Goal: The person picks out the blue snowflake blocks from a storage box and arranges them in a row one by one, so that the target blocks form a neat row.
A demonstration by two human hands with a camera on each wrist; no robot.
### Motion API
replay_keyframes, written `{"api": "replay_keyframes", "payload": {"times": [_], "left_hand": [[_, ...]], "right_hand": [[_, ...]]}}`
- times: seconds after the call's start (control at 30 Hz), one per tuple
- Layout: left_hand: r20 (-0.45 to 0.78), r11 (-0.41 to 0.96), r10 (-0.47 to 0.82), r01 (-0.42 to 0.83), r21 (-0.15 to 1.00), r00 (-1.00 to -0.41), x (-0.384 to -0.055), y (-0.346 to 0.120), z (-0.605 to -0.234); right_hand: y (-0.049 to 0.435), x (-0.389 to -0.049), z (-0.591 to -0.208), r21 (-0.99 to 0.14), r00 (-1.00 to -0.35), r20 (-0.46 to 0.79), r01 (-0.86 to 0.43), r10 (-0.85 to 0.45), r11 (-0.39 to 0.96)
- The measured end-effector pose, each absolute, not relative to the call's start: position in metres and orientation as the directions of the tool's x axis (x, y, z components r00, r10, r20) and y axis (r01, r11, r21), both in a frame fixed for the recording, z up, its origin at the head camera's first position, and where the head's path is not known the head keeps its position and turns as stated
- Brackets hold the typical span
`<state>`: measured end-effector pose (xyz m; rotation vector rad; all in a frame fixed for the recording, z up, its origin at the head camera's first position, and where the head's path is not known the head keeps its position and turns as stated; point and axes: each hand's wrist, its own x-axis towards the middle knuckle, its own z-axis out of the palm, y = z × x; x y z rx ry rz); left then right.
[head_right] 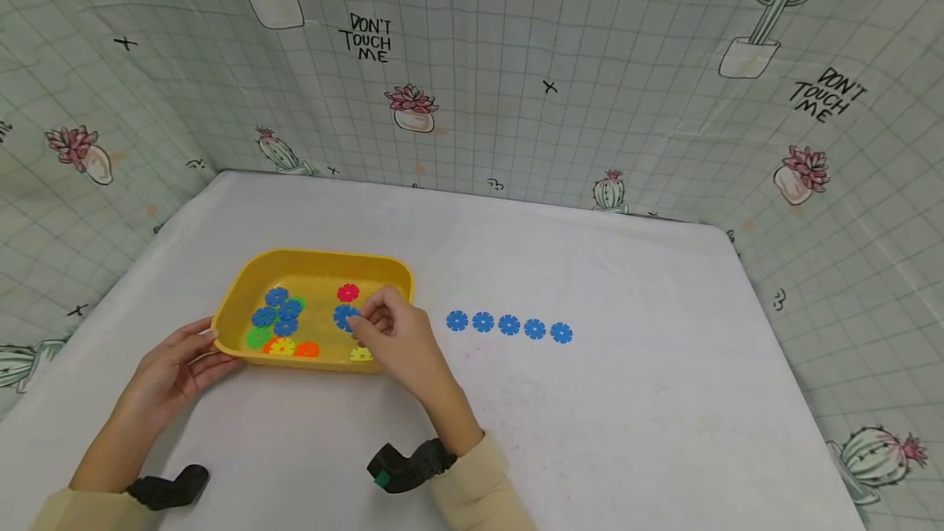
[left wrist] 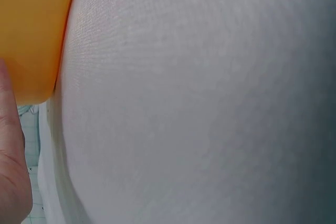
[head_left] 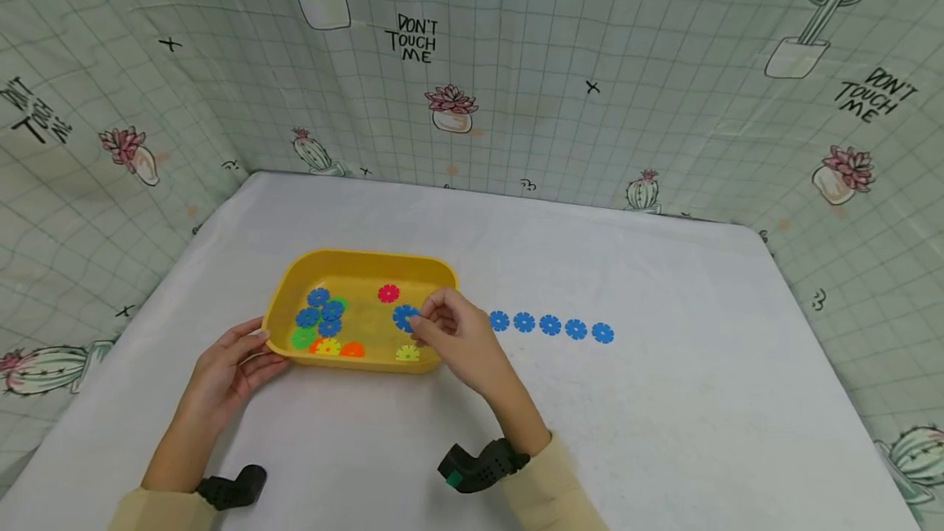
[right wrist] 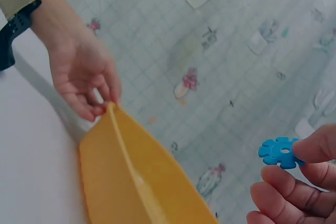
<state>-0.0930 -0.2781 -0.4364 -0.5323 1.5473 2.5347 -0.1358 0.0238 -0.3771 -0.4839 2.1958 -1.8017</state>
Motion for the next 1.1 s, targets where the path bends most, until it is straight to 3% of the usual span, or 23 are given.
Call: {"api": "replay_keyframes", "payload": {"times": [0.3,0.57,1.1], "left_hand": [[-0.375,-0.457,-0.088,-0.297,0.839,-0.923,-0.095,-0.278,-0.436],[-0.362,-0.472,-0.075,-0.287,0.834,-0.929,-0.095,-0.278,-0.438],[-0.336,-0.492,-0.049,-0.27,0.828,-0.941,-0.094,-0.277,-0.437]], "right_hand": [[0.067,-0.139,-0.411,-0.992,-0.961,-0.069,0.037,-0.267,0.123],[0.106,-0.145,-0.432,-0.98,-0.985,-0.12,0.098,-0.127,0.172],[0.181,-0.155,-0.449,-0.962,-0.972,-0.143,0.181,0.188,0.205]]}}
